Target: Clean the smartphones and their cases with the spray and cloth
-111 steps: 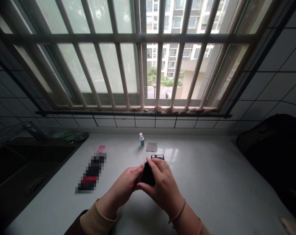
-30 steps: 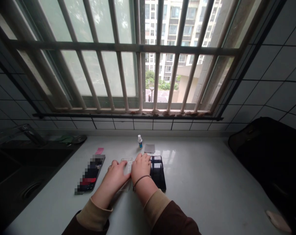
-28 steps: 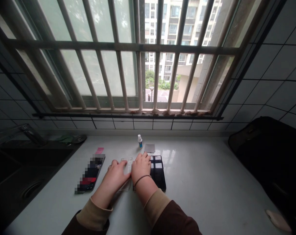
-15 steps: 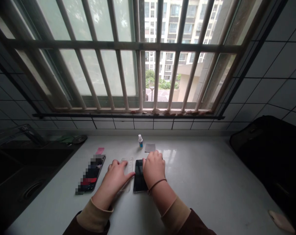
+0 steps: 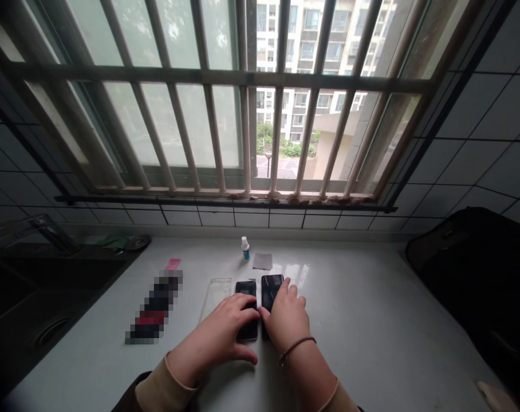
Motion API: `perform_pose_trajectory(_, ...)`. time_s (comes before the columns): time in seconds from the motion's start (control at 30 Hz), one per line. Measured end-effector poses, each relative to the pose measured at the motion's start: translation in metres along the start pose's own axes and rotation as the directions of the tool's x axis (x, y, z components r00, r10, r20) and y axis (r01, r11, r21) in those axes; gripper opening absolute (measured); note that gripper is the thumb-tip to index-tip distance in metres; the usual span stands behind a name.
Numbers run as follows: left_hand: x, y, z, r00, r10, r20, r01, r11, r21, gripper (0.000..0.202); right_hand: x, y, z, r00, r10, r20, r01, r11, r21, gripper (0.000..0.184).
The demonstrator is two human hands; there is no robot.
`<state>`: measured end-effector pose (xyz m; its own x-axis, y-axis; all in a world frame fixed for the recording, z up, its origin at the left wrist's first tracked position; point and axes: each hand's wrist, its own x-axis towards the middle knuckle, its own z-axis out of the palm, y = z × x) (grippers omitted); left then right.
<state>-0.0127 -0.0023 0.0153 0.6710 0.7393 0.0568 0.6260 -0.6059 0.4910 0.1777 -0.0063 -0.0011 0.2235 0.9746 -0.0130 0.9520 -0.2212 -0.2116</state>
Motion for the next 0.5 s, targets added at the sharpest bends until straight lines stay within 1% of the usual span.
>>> perform_pose_trajectory(0.07,0.0,0.0,0.0,1.0,-0.007,0.019,0.006,1.0,0.009,0.075,0.0,0.001,0.0,1.0,-0.011,0.015,0.011,1.0,0.0,0.091)
perform_pose_trajectory(0.17,-0.001,-0.002,-0.003,1.0,0.005,0.012,-0.005,1.0,0.022,0.06,-0.001,0.001,0.001,1.0,-0.017,0.016,0.017,1.0,0.005,0.087)
perform_pose_trajectory(0.27,-0.004,-0.005,-0.006,1.0,0.013,0.006,-0.013,1.0,0.013,0.051,0.0,0.002,0.003,0.999,-0.033,0.014,0.032,0.999,0.034,0.086)
perform_pose_trajectory(0.4,-0.005,-0.008,-0.005,1.0,0.003,-0.01,-0.003,1.0,0.0,0.048,0.003,0.007,0.007,0.999,-0.035,0.032,0.031,0.993,0.113,0.093)
perform_pose_trajectory(0.5,-0.002,-0.005,-0.001,0.996,-0.02,-0.084,0.016,0.999,-0.046,0.05,0.004,0.012,0.006,0.999,-0.04,0.023,0.035,0.977,0.211,0.096)
